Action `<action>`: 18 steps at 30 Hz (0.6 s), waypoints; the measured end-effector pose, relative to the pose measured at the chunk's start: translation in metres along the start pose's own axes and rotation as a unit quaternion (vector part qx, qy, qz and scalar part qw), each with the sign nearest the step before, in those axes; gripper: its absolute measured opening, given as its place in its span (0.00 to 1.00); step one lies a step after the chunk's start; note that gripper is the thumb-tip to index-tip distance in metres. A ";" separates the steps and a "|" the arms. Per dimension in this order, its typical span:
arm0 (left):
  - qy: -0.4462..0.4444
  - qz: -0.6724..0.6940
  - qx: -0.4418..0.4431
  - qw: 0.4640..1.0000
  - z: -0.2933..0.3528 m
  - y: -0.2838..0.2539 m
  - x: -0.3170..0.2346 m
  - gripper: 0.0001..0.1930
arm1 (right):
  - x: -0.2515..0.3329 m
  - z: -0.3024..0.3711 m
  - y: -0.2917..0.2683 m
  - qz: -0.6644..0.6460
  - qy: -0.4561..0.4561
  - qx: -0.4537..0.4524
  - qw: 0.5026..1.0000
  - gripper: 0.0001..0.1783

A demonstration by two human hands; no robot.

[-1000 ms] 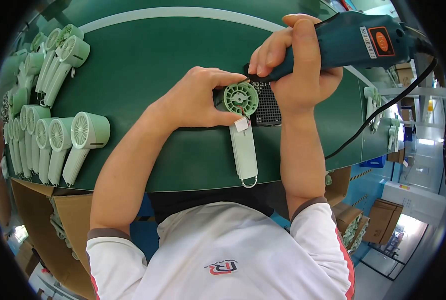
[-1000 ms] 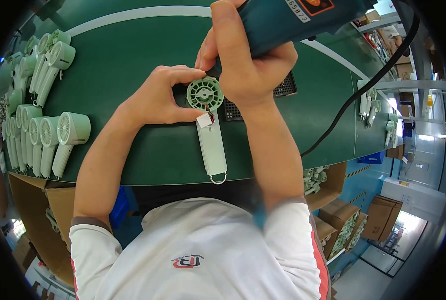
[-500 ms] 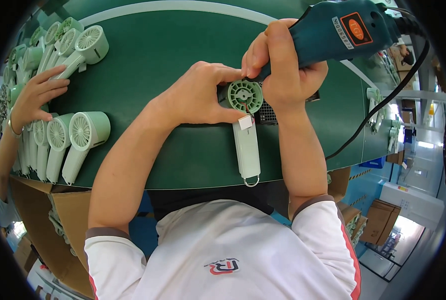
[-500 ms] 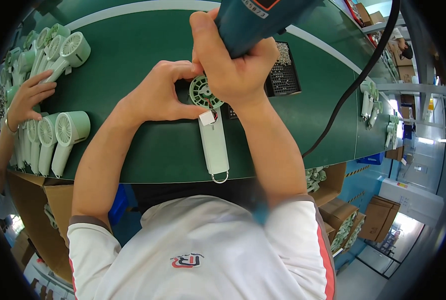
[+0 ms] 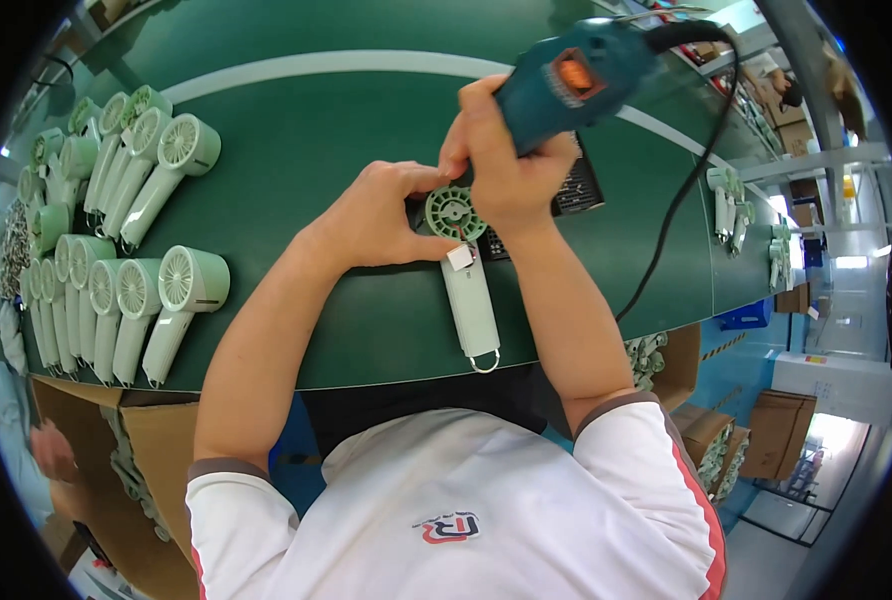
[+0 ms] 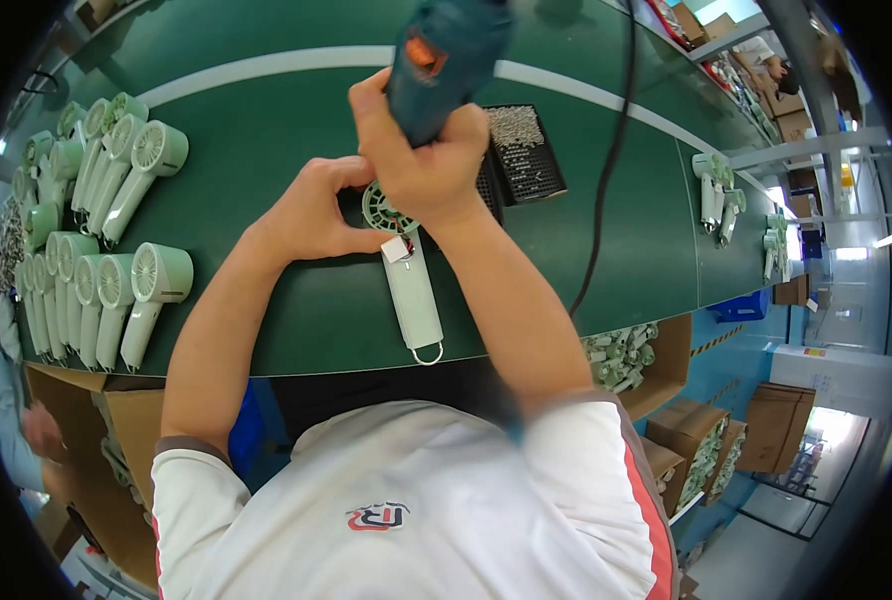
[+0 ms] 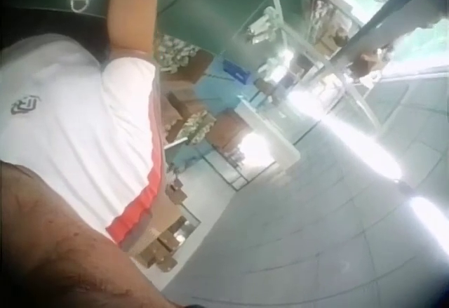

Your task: Assembling portable handheld fans on a factory production line using an electric screwdriver.

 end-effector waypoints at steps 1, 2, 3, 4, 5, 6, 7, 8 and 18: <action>-0.008 0.004 0.010 1.000 -0.001 0.001 -0.001 0.33 | 0.000 0.000 0.001 -0.016 0.009 0.005 1.000 0.04; -0.016 0.008 0.019 1.000 -0.002 0.002 -0.001 0.33 | 0.008 -0.001 -0.003 -0.012 -0.001 0.003 1.000 0.04; -0.032 -0.017 0.040 0.999 0.000 0.002 0.002 0.33 | 0.014 -0.002 -0.001 -0.034 0.009 -0.003 0.999 0.05; -0.026 -0.024 0.038 0.999 0.000 0.002 0.000 0.33 | 0.021 -0.002 0.002 -0.055 0.020 -0.009 0.998 0.06; -0.012 -0.017 0.020 1.000 0.000 0.001 -0.002 0.32 | 0.039 -0.003 -0.004 -0.093 -0.014 -0.039 0.995 0.10; 0.001 -0.004 0.000 1.000 0.001 0.002 -0.005 0.30 | 0.058 -0.008 -0.019 -0.122 -0.038 -0.068 0.989 0.14; 0.002 -0.016 0.010 1.000 0.000 0.003 -0.004 0.34 | 0.080 -0.009 -0.035 -0.110 -0.020 -0.167 0.980 0.17; -0.001 -0.016 0.007 1.000 0.003 0.004 -0.001 0.34 | 0.095 -0.008 -0.053 -0.101 0.029 -0.226 0.968 0.19; 0.032 -0.069 -0.023 0.997 0.001 0.003 -0.004 0.35 | 0.090 0.122 -0.314 0.546 0.438 -0.201 0.685 0.21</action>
Point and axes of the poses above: each hand's wrist, its own z-axis away from the middle knuckle, its own y-axis out of the palm, x = y × z, the point moved 6 cm from there along -z, towards the middle knuckle, and after that the axes turned 14 degrees about -z, right-handed, at the moved point
